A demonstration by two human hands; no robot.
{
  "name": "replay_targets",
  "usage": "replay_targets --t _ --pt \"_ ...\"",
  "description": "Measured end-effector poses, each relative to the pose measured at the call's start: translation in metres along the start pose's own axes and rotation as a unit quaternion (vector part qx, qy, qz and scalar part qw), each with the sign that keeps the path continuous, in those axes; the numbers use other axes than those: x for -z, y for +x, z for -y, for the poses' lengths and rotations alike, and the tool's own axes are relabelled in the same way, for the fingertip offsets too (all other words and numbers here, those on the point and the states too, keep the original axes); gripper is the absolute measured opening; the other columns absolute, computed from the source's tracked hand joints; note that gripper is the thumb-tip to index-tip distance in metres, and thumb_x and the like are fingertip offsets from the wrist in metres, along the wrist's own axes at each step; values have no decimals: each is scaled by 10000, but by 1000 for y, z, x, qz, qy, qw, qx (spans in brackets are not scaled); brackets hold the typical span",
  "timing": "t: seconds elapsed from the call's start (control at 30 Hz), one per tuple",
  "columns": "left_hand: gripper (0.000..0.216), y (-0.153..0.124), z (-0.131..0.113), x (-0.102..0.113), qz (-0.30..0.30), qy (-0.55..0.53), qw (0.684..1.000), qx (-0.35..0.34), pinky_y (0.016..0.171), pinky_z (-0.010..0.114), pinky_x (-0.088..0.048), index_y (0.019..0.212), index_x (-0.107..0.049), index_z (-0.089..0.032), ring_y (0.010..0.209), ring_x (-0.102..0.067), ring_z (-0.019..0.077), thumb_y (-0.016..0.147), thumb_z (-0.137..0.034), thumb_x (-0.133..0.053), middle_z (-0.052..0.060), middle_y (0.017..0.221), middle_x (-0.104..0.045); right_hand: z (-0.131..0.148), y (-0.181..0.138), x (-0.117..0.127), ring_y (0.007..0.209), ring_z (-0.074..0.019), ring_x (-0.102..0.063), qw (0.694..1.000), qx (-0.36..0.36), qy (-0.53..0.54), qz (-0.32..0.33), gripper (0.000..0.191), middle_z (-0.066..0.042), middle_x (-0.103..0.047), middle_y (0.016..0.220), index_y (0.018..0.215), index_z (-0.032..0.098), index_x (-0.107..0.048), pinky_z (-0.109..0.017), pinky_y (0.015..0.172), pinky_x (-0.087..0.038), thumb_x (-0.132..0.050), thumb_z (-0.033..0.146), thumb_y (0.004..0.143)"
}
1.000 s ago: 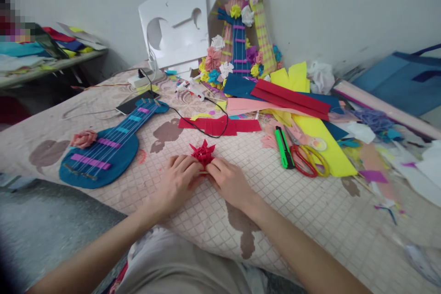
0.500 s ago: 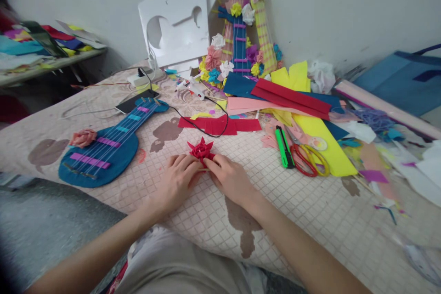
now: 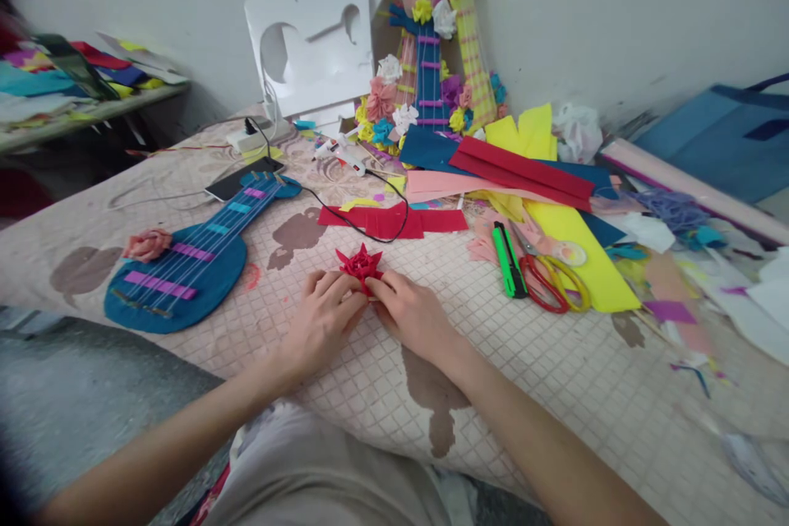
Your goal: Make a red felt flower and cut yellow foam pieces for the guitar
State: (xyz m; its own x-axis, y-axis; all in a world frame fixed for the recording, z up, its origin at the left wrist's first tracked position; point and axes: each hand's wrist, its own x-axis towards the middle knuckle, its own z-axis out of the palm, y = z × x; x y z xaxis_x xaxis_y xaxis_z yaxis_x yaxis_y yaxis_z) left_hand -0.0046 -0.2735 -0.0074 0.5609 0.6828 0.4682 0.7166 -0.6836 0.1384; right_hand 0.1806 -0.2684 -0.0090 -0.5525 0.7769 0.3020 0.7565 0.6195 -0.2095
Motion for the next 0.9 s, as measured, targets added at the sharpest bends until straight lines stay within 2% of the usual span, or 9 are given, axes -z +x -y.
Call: replay_targets --t 0.3,0.47,0.6,0.9 --pt "121 -10 6 10 -5 -28 999 39 827 392 -367 839 -582 -192 871 -512 199 908 -164 -486 45 922 -621 -3 0 0 856 -203 -640 1000 -8 -18 -10 314 -80 -618 1052 1204 194 -531 -297 611 -516 -524 215 890" --pt "87 -4 5 7 5 -37 998 52 831 404 -375 959 -575 -191 938 -507 227 891 -178 -522 57 1000 -621 2 1 2 849 -197 -631 1000 -5 10 -2 303 -76 -615 1037 1187 197 -535 -299 634 -517 -514 198 884" --pt "157 -1 6 6 14 -42 998 43 844 413 -378 1013 -563 -193 961 -503 236 869 -138 -531 64 1044 -609 5 2 3 849 -198 -624 999 -6 35 18 294 -75 -612 1054 1162 195 -537 -303 643 -518 -517 172 870" --pt "93 2 -2 4 -1 23 999 22 857 436 -357 954 -557 -189 934 -518 245 880 -160 -509 81 1002 -620 1 2 0 838 -192 -629 998 -7 57 7 313 -80 -609 1045 1175 190 -531 -296 632 -521 -497 153 866"
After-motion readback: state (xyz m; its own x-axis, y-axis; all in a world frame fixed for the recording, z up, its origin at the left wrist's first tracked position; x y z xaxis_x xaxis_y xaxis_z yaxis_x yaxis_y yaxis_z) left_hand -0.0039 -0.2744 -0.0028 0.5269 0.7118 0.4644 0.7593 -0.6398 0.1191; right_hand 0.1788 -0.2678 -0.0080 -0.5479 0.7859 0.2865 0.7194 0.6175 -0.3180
